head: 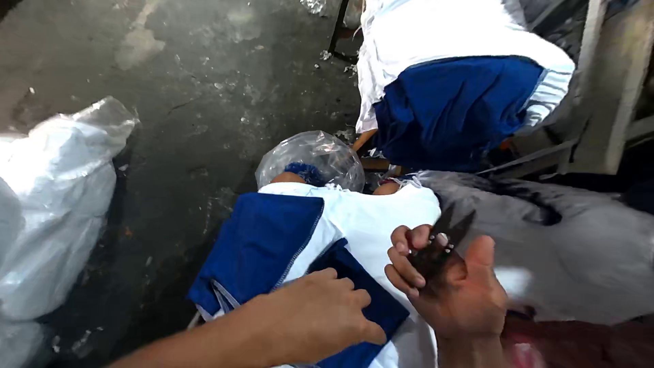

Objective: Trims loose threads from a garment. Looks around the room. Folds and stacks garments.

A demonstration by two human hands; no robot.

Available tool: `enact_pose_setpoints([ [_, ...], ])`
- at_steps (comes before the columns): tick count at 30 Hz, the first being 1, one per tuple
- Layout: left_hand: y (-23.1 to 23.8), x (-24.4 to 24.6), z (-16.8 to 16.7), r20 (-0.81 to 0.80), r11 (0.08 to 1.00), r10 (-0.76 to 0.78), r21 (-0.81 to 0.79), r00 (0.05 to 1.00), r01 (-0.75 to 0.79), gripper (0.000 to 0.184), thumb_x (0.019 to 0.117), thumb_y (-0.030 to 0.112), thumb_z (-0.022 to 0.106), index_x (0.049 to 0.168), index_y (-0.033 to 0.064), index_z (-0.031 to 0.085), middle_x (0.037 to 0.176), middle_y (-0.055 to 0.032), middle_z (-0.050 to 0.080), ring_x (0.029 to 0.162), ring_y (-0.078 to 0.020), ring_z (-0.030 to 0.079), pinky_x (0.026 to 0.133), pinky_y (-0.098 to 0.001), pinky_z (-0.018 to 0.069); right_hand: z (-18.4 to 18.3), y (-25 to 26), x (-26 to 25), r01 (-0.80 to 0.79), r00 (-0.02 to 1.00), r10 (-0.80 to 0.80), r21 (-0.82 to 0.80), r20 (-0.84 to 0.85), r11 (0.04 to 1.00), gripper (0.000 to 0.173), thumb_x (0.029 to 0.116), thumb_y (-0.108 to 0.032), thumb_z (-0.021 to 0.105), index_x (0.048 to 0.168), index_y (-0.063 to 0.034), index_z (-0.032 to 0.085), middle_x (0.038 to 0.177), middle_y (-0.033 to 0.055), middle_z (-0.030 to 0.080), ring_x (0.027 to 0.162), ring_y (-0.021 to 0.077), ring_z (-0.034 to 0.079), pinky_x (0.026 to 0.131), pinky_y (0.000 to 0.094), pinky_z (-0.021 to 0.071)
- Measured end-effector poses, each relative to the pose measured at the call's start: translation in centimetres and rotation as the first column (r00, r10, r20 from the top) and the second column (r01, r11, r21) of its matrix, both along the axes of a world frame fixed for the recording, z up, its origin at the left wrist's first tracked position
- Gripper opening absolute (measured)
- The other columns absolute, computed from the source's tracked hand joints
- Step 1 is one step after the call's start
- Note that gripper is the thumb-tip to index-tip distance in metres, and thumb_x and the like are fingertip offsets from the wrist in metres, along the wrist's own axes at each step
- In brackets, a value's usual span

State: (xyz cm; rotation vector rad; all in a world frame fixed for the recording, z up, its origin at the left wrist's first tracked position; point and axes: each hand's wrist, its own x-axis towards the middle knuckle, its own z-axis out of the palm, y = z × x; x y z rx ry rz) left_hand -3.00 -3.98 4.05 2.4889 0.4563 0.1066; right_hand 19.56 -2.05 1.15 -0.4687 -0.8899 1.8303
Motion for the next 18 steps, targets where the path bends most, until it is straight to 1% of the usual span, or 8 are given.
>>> enact_pose_setpoints([
  [1, 0.2, 0.7, -0.2, -0.014, 0.998, -0.048, -0.031, 0.999, 0.048, 0.034, 0.0948, -0.001, 0.061, 0.119, 0.0194, 0.073, 0.103, -0.0163, 0.067, 0.097, -0.0375, 0.066, 0.078, -0.054, 0.0534, 0.5, 0.1, 0.3, 0.01, 1.0, -0.01, 0.01, 0.0, 1.0, 0.06, 0.095, -0.071, 0.045, 0.101, -0.0172, 0.07, 0.092, -0.0018, 0.064, 0.066, 0.0066, 0.058, 0.057, 0.0217, 0.0482],
  [3, 0.2, 1.8, -0.9, -0.011, 0.99, -0.115, -0.083, 0.993, 0.114, 0.025, 0.0932, -0.002, 0.063, 0.109, 0.0131, 0.075, 0.107, -0.018, 0.068, 0.102, -0.0394, 0.066, 0.082, -0.0579, 0.0531, 0.9, 0.2, 0.7, 0.024, 1.0, -0.024, 0.025, -0.004, 0.999, 0.059, 0.0958, -0.069, 0.046, 0.099, -0.016, 0.072, 0.087, -0.0015, 0.066, 0.064, 0.0075, 0.059, 0.055, 0.0222, 0.0491],
  [6, 0.3, 1.7, -1.8, 0.009, 0.977, -0.124, -0.173, 0.992, 0.123, 0.019, 0.094, -0.002, 0.062, 0.104, 0.0065, 0.075, 0.108, -0.0191, 0.07, 0.104, -0.0399, 0.067, 0.086, -0.059, 0.0525, 0.7, 0.6, 0.8, -0.003, 1.0, 0.004, 0.037, -0.007, 0.999, 0.059, 0.0962, -0.068, 0.047, 0.102, -0.0154, 0.073, 0.088, -0.0012, 0.067, 0.064, 0.0073, 0.059, 0.055, 0.0216, 0.0488],
  [9, 0.1, 0.5, -2.5, 0.083, 0.961, -0.071, -0.26, 0.994, 0.09, 0.024, 0.0915, -0.003, 0.065, 0.109, 0.0112, 0.075, 0.106, -0.017, 0.068, 0.1, -0.0378, 0.066, 0.082, -0.0566, 0.0518, 0.3, 0.8, 0.5, -0.038, 0.999, 0.038, 0.011, 0.003, 0.999, 0.061, 0.095, -0.07, 0.047, 0.102, -0.0151, 0.073, 0.09, -0.0015, 0.067, 0.063, 0.006, 0.058, 0.053, 0.02, 0.0471],
  [11, -0.7, 0.2, -2.9, 0.113, 0.966, -0.049, -0.248, 0.992, 0.076, 0.028, 0.0913, -0.002, 0.065, 0.111, 0.0144, 0.076, 0.106, -0.0154, 0.068, 0.098, -0.0353, 0.065, 0.081, -0.0531, 0.0513, 0.1, 0.8, 0.3, -0.057, 0.998, 0.057, -0.008, 0.008, 0.998, 0.061, 0.095, -0.07, 0.047, 0.103, -0.0154, 0.073, 0.091, -0.0015, 0.067, 0.063, 0.0057, 0.058, 0.053, 0.0196, 0.0466],
  [14, -1.2, -0.2, -3.3, 0.191, 0.982, 0.05, -0.191, 0.98, -0.013, 0.018, 0.0904, -0.002, 0.066, 0.1, 0.0102, 0.075, 0.101, -0.0125, 0.069, 0.095, -0.0311, 0.067, 0.078, -0.0471, 0.0538, -0.4, 1.2, 0.0, -0.091, 0.995, 0.092, -0.013, 0.047, 0.996, 0.058, 0.0957, -0.068, 0.048, 0.107, -0.0172, 0.074, 0.095, -0.0017, 0.069, 0.064, 0.006, 0.06, 0.053, 0.02, 0.0487],
  [16, -1.0, -0.7, -3.2, 0.249, 0.98, 0.154, -0.164, 0.956, -0.115, 0.012, 0.0918, 0.0, 0.065, 0.098, 0.0076, 0.072, 0.1, -0.0113, 0.068, 0.094, -0.029, 0.068, 0.077, -0.0438, 0.0557, -0.3, 1.0, -0.1, -0.067, 0.992, 0.068, -0.018, 0.106, 0.998, 0.05, 0.0976, -0.063, 0.051, 0.105, -0.0195, 0.075, 0.095, -0.0027, 0.071, 0.063, 0.0055, 0.061, 0.052, 0.0196, 0.0499],
  [18, -0.3, -1.3, -2.6, 0.314, 0.96, 0.267, -0.17, 0.911, -0.223, 0.008, 0.0943, 0.002, 0.064, 0.097, 0.0054, 0.071, 0.099, -0.012, 0.068, 0.094, -0.0288, 0.067, 0.077, -0.0418, 0.056, 0.2, 0.9, 0.1, -0.084, 0.98, 0.076, 0.035, 0.186, 0.996, 0.044, 0.1, -0.059, 0.051, 0.104, -0.0218, 0.074, 0.095, -0.0059, 0.07, 0.066, 0.0038, 0.062, 0.055, 0.0187, 0.0503],
])
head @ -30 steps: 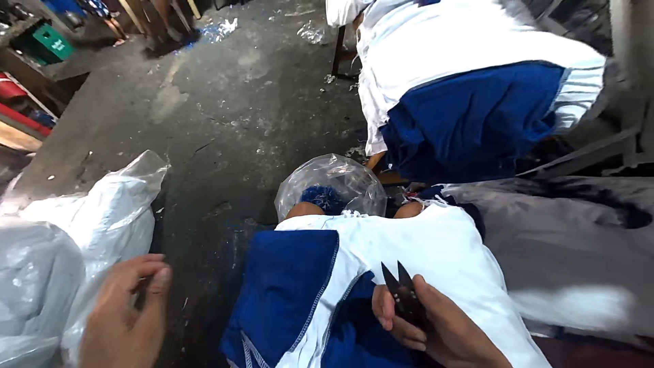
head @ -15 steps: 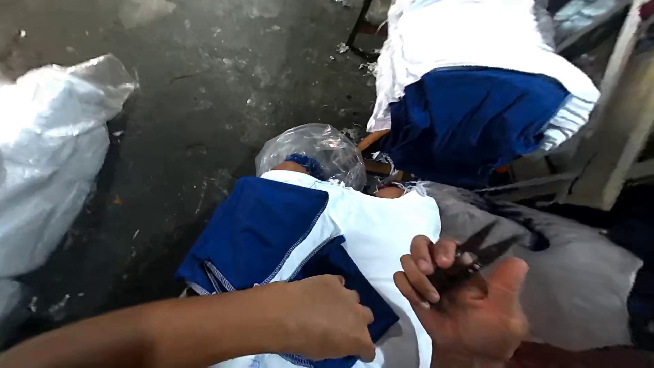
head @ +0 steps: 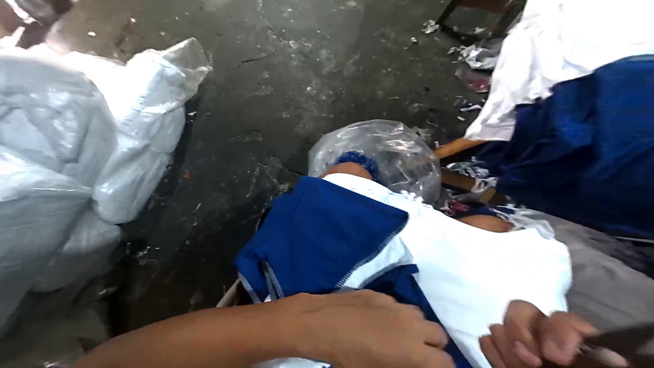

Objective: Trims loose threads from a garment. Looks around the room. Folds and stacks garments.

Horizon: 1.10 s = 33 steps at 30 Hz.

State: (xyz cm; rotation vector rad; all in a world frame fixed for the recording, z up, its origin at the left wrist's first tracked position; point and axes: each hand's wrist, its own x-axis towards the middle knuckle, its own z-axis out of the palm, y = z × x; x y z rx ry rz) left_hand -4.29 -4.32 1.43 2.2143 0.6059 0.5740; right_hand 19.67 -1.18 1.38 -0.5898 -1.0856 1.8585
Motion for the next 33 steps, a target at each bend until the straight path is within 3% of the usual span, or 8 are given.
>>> enact_pose_setpoints([
  [7, 2.4, -3.8, 3.5, 0.303, 0.891, 0.422, -0.311, 0.854, -0.33, 0.009, 0.0934, -0.002, 0.059, 0.094, -0.0082, 0.065, 0.108, -0.0183, 0.069, 0.113, -0.0231, 0.064, 0.1, -0.0344, 0.0506, 1.6, -1.3, -3.9, -0.156, 0.913, 0.034, 0.271, 0.406, 0.95, 0.036, 0.0963, -0.044, 0.069, 0.124, -0.0209, 0.069, 0.117, -0.0147, 0.07, 0.093, -0.0082, 0.065, 0.075, 0.0111, 0.0536],
  [11, 2.7, -6.9, 5.3, 0.238, 0.83, 0.543, -0.298, 0.805, -0.471, 0.011, 0.0972, 0.004, 0.057, 0.103, -0.0033, 0.063, 0.101, -0.0087, 0.068, 0.098, -0.0103, 0.066, 0.086, -0.0268, 0.056, 0.1, -2.1, -5.1, -0.335, 0.811, 0.067, 0.369, 0.581, 0.867, 0.039, 0.0998, -0.034, 0.068, 0.112, 0.0031, 0.066, 0.081, 0.0074, 0.066, 0.063, 0.0004, 0.049, 0.058, 0.0181, 0.0424],
  [15, 2.0, -10.5, 4.3, 0.153, 0.746, 0.659, -0.26, 0.737, -0.613, 0.01, 0.0998, 0.013, 0.06, 0.107, 0.0059, 0.064, 0.093, 0.0029, 0.066, 0.083, -0.0012, 0.064, 0.073, -0.0191, 0.0566, 1.1, -1.0, -4.2, -0.149, 0.81, -0.023, 0.242, 0.586, 0.959, 0.02, 0.1014, -0.019, 0.063, 0.121, -0.0189, 0.068, 0.094, -0.0174, 0.071, 0.071, -0.0113, 0.058, 0.063, 0.0121, 0.05],
  [17, 1.7, -11.4, 1.7, -0.017, 0.653, 0.747, -0.164, 0.664, -0.739, 0.013, 0.1001, 0.023, 0.063, 0.101, 0.0115, 0.068, 0.089, 0.0048, 0.067, 0.081, -0.0044, 0.064, 0.073, -0.0243, 0.0564, 0.6, -0.2, -5.1, -0.069, 0.749, -0.072, 0.187, 0.659, 0.98, 0.02, 0.0973, -0.009, 0.063, 0.117, -0.0066, 0.066, 0.088, -0.0118, 0.068, 0.062, -0.0078, 0.053, 0.055, 0.015, 0.0471],
  [20, 1.3, -11.1, -2.2, -0.302, 0.546, 0.767, -0.157, 0.566, -0.823, 0.021, 0.1011, 0.026, 0.063, 0.105, 0.0083, 0.072, 0.098, -0.0069, 0.069, 0.098, -0.0233, 0.065, 0.09, -0.0482, 0.0517, -2.9, -0.3, -7.7, -0.022, 0.634, -0.169, 0.236, 0.754, 0.972, 0.027, 0.091, -0.019, 0.069, 0.114, -0.0054, 0.069, 0.091, -0.0028, 0.071, 0.058, -0.0026, 0.053, 0.051, 0.0174, 0.0465],
  [24, 0.4, -10.7, -2.6, -0.219, 0.515, 0.844, 0.07, 0.49, -0.854, 0.03, 0.1002, 0.031, 0.061, 0.118, 0.01, 0.071, 0.115, -0.0071, 0.067, 0.115, -0.028, 0.061, 0.097, -0.0562, 0.0477, -1.9, -0.6, -8.3, 0.097, 0.687, -0.37, 0.425, 0.625, 0.9, 0.041, 0.0943, -0.038, 0.071, 0.117, -0.0043, 0.063, 0.111, 0.0016, 0.067, 0.062, -0.0052, 0.046, 0.051, 0.0138, 0.0388],
  [29, -0.7, -8.6, 0.1, 0.098, 0.537, 0.831, 0.118, 0.548, -0.835, 0.038, 0.1021, 0.044, 0.059, 0.121, 0.0119, 0.068, 0.106, -0.0023, 0.064, 0.097, -0.0072, 0.062, 0.082, -0.0236, 0.055, 0.0, -0.4, -8.7, -0.014, 0.884, -0.196, 0.443, 0.424, 0.896, 0.043, 0.1071, -0.053, 0.041, 0.108, -0.0163, 0.063, 0.093, -0.0079, 0.062, 0.063, -0.0074, 0.048, 0.053, 0.0117, 0.0405],
  [33, 0.3, -7.0, -2.5, -0.125, 0.688, 0.722, 0.027, 0.681, -0.725, 0.025, 0.0959, 0.026, 0.069, 0.111, 0.0069, 0.073, 0.104, -0.0098, 0.067, 0.09, -0.0186, 0.067, 0.077, -0.0333, 0.0595, -3.6, -0.9, -10.2, -0.132, 0.847, -0.022, 0.25, 0.532, 0.959, 0.062, 0.1066, -0.061, 0.026, 0.098, -0.0108, 0.061, 0.076, -0.0046, 0.052, 0.055, 0.0004, 0.043, 0.048, 0.0188, 0.0396],
])
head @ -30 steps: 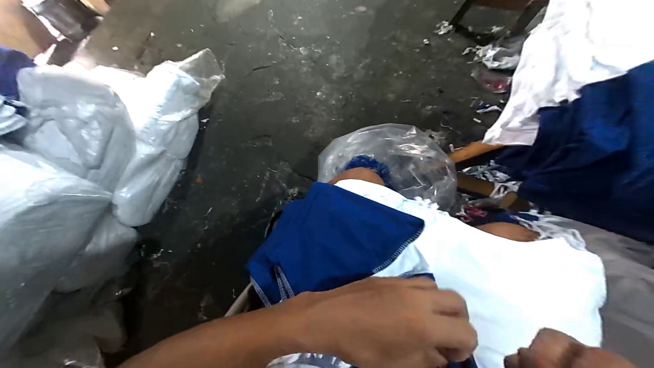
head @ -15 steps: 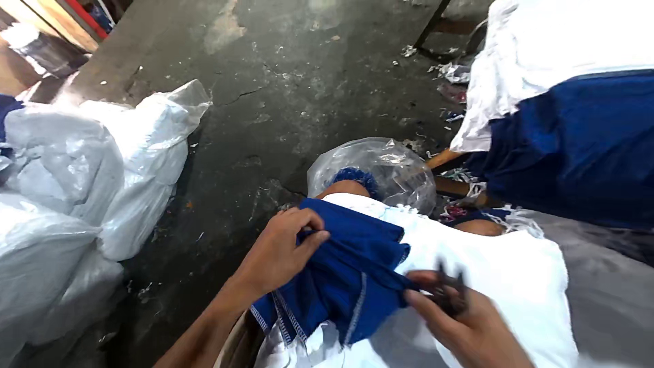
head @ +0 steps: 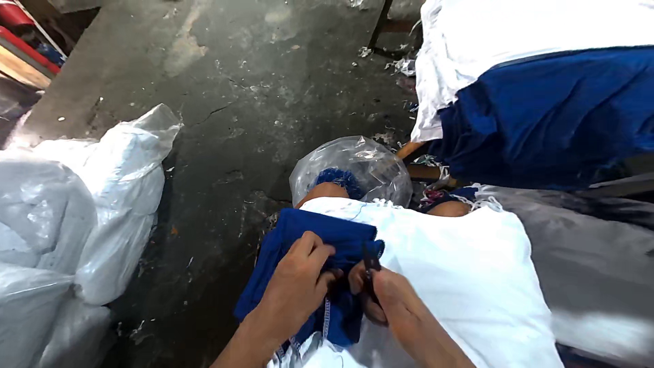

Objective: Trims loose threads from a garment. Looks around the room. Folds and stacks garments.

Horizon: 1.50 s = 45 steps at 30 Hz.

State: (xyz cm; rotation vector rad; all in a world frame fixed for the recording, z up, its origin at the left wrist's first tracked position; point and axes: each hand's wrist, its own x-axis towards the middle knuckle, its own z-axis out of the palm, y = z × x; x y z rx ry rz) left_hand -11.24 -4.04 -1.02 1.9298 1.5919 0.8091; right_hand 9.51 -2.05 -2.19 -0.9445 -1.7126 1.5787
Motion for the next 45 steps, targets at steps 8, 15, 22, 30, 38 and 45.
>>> enact_pose_setpoints([
  [8, 1.5, -3.4, 0.1, 0.199, 0.965, -0.161, -0.176, 0.967, 0.197, 0.046, 0.1003, 0.024, 0.064, 0.145, 0.0243, 0.057, 0.114, -0.0018, 0.061, 0.089, -0.007, 0.065, 0.078, -0.024, 0.0585, 0.2, 0.3, 1.0, -0.073, 0.996, 0.081, -0.193, 0.034, 0.978, 0.06, 0.1066, -0.062, 0.022, 0.101, -0.0129, 0.056, 0.081, -0.0052, 0.05, 0.063, 0.0023, 0.047, 0.055, 0.0204, 0.0444],
  [15, 3.3, -3.4, 0.1, -0.069, 0.927, -0.371, 0.026, 0.926, 0.373, 0.02, 0.1035, 0.018, 0.057, 0.102, 0.0083, 0.074, 0.102, -0.0047, 0.066, 0.089, -0.0099, 0.066, 0.08, -0.0222, 0.0573, -0.3, 0.9, 1.4, -0.076, 0.985, 0.084, -0.061, 0.152, 0.995, 0.044, 0.1047, -0.051, 0.049, 0.098, -0.011, 0.064, 0.076, -0.0055, 0.054, 0.061, -0.0011, 0.049, 0.054, 0.0161, 0.0422],
  [22, 4.0, -4.0, 0.3, -0.138, 0.892, -0.444, 0.032, 0.886, 0.452, 0.012, 0.1021, 0.011, 0.056, 0.1, 0.008, 0.067, 0.097, -0.0023, 0.066, 0.081, -0.0095, 0.067, 0.071, -0.0244, 0.0588, 1.6, 1.5, 0.8, -0.066, 0.858, 0.117, -0.117, 0.5, 0.991, 0.042, 0.0967, -0.052, 0.059, 0.089, -0.011, 0.065, 0.069, -0.0038, 0.053, 0.06, 0.0043, 0.049, 0.055, 0.0225, 0.0404],
  [30, 5.8, -2.8, 0.4, -0.231, 0.859, -0.473, 0.095, 0.85, 0.503, 0.011, 0.0999, 0.011, 0.058, 0.095, 0.01, 0.068, 0.087, -0.0001, 0.064, 0.074, -0.0101, 0.065, 0.062, -0.0255, 0.0547, 1.7, 2.0, -0.3, -0.104, 0.785, 0.072, 0.017, 0.616, 0.994, 0.047, 0.1003, -0.05, 0.054, 0.08, -0.0088, 0.065, 0.064, 0.0019, 0.053, 0.059, 0.0137, 0.053, 0.054, 0.0325, 0.0424],
  [38, 5.3, -3.3, 1.7, -0.043, 0.872, -0.455, -0.22, 0.889, 0.436, 0.023, 0.1035, 0.027, 0.058, 0.104, 0.0066, 0.07, 0.097, -0.0045, 0.064, 0.08, -0.0129, 0.063, 0.072, -0.0307, 0.0562, 2.0, 1.7, 2.1, -0.036, 0.955, 0.07, -0.122, 0.288, 0.992, 0.046, 0.104, -0.051, 0.051, 0.096, -0.0092, 0.068, 0.069, -0.0059, 0.054, 0.056, -0.0004, 0.047, 0.053, 0.0186, 0.0412],
  [45, 1.0, -1.1, 2.9, -0.408, 0.836, -0.289, 0.334, 0.866, 0.436, 0.018, 0.1022, 0.007, 0.05, 0.092, 0.009, 0.065, 0.101, -0.0085, 0.069, 0.097, -0.0234, 0.067, 0.085, -0.0383, 0.0546, 1.9, 1.9, 2.0, 0.065, 0.989, -0.051, 0.098, -0.136, 0.993, 0.057, 0.1082, -0.056, 0.028, 0.117, -0.0136, 0.064, 0.105, -0.0056, 0.063, 0.066, -0.006, 0.049, 0.055, 0.0114, 0.0415],
])
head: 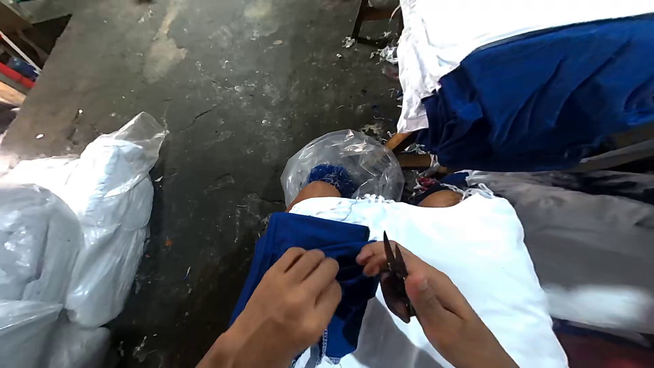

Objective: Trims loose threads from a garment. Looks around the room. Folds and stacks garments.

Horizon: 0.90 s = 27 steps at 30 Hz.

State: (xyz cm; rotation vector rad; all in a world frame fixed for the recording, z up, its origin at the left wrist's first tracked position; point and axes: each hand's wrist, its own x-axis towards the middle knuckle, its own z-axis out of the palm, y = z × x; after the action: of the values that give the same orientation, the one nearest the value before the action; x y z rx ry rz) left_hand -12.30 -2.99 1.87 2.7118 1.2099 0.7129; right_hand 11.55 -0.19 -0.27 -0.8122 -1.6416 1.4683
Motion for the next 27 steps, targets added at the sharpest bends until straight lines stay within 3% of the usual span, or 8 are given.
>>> enact_pose_setpoints([
  [2, -0.7, 0.1, 0.5, -0.016, 0.997, -0.025, 0.07, 1.0, 0.026, 0.02, 0.1028, 0.005, 0.047, 0.091, 0.0101, 0.061, 0.095, -0.0074, 0.066, 0.092, -0.0224, 0.064, 0.084, -0.0362, 0.0511, -0.1, -0.1, -0.1, -0.011, 1.0, 0.01, 0.002, 0.029, 1.0, 0.056, 0.1083, -0.056, 0.029, 0.114, -0.013, 0.065, 0.1, -0.0059, 0.061, 0.064, -0.0061, 0.047, 0.053, 0.0113, 0.0396],
  [5, -1.2, -0.7, -0.6, 0.073, 0.994, -0.05, -0.091, 0.996, 0.056, 0.014, 0.1026, 0.007, 0.05, 0.096, 0.0087, 0.062, 0.091, -0.0081, 0.065, 0.085, -0.0212, 0.065, 0.076, -0.0319, 0.0548, 0.1, -0.7, -0.1, -0.043, 0.99, 0.057, -0.106, 0.128, 0.993, 0.059, 0.109, -0.054, 0.031, 0.107, -0.009, 0.068, 0.088, -0.006, 0.06, 0.06, -0.0066, 0.042, 0.052, 0.013, 0.0364],
  [10, -1.1, -0.6, 0.3, 0.143, 0.824, 0.15, -0.565, 0.978, -0.044, 0.045, 0.0972, 0.007, 0.06, 0.14, -0.0032, 0.057, 0.101, -0.0147, 0.069, 0.084, -0.0248, 0.067, 0.081, -0.0356, 0.0579, -0.2, -1.5, 0.0, -0.075, 0.979, 0.106, -0.174, 0.176, 0.982, 0.057, 0.1118, -0.045, 0.027, 0.103, -0.0052, 0.068, 0.083, -0.0033, 0.056, 0.06, -0.0036, 0.042, 0.054, 0.0144, 0.0377],
  [14, 0.0, -1.2, -1.6, 0.138, 0.898, 0.107, -0.438, 0.985, -0.036, 0.026, 0.1025, 0.021, 0.057, 0.117, 0.0056, 0.072, 0.09, -0.0079, 0.066, 0.074, -0.0157, 0.063, 0.068, -0.0271, 0.0558, -1.0, -1.6, -0.2, -0.028, 0.987, 0.042, -0.095, 0.157, 0.995, 0.061, 0.1095, -0.054, 0.026, 0.104, -0.0092, 0.067, 0.088, -0.0031, 0.058, 0.06, -0.0021, 0.044, 0.052, 0.0153, 0.0378],
  [18, 0.6, -1.0, -1.9, 0.088, 0.984, 0.079, -0.169, 0.993, -0.063, 0.017, 0.1021, 0.017, 0.057, 0.097, 0.0106, 0.073, 0.095, -0.0062, 0.065, 0.086, -0.0158, 0.065, 0.075, -0.0275, 0.0572, 0.5, -1.3, -1.0, 0.077, 0.974, -0.091, 0.077, 0.206, 0.994, 0.058, 0.1052, -0.055, 0.044, 0.121, -0.0046, 0.066, 0.111, 0.0051, 0.066, 0.083, 0.0008, 0.057, 0.071, 0.0194, 0.0496],
  [21, 0.2, -0.9, -1.6, 0.061, 0.996, 0.03, -0.084, 0.998, -0.025, 0.015, 0.1014, 0.013, 0.057, 0.095, 0.0108, 0.07, 0.102, -0.0083, 0.068, 0.097, -0.0202, 0.066, 0.085, -0.0332, 0.0559, -1.1, -1.2, -1.9, 0.122, 0.931, -0.208, 0.283, 0.299, 0.951, 0.032, 0.1016, -0.037, 0.06, 0.111, -0.0078, 0.069, 0.103, 0.0021, 0.068, 0.078, 0.0017, 0.058, 0.069, 0.0159, 0.0508],
  [25, -1.0, -1.1, -1.6, 0.14, 0.972, 0.017, -0.233, 0.99, 0.017, 0.018, 0.1029, 0.015, 0.055, 0.09, 0.0078, 0.065, 0.09, -0.0084, 0.067, 0.088, -0.0191, 0.067, 0.08, -0.0288, 0.0554, -1.8, -1.9, -1.6, 0.025, 0.935, -0.152, 0.369, 0.321, 0.929, 0.015, 0.0988, -0.02, 0.061, 0.097, -0.0064, 0.068, 0.089, 0.0054, 0.067, 0.074, 0.0063, 0.06, 0.067, 0.0158, 0.0512],
  [27, -1.7, -1.0, -1.0, 0.201, 0.896, 0.125, -0.444, 0.972, -0.024, 0.022, 0.101, 0.019, 0.061, 0.101, -0.0006, 0.07, 0.091, -0.0155, 0.07, 0.082, -0.0209, 0.068, 0.077, -0.0281, 0.0569, -1.9, -2.3, -1.2, -0.034, 0.927, -0.106, 0.363, 0.359, 0.931, 0.015, 0.0979, -0.02, 0.062, 0.098, -0.0066, 0.068, 0.089, 0.006, 0.068, 0.074, 0.0083, 0.061, 0.067, 0.0173, 0.0516],
])
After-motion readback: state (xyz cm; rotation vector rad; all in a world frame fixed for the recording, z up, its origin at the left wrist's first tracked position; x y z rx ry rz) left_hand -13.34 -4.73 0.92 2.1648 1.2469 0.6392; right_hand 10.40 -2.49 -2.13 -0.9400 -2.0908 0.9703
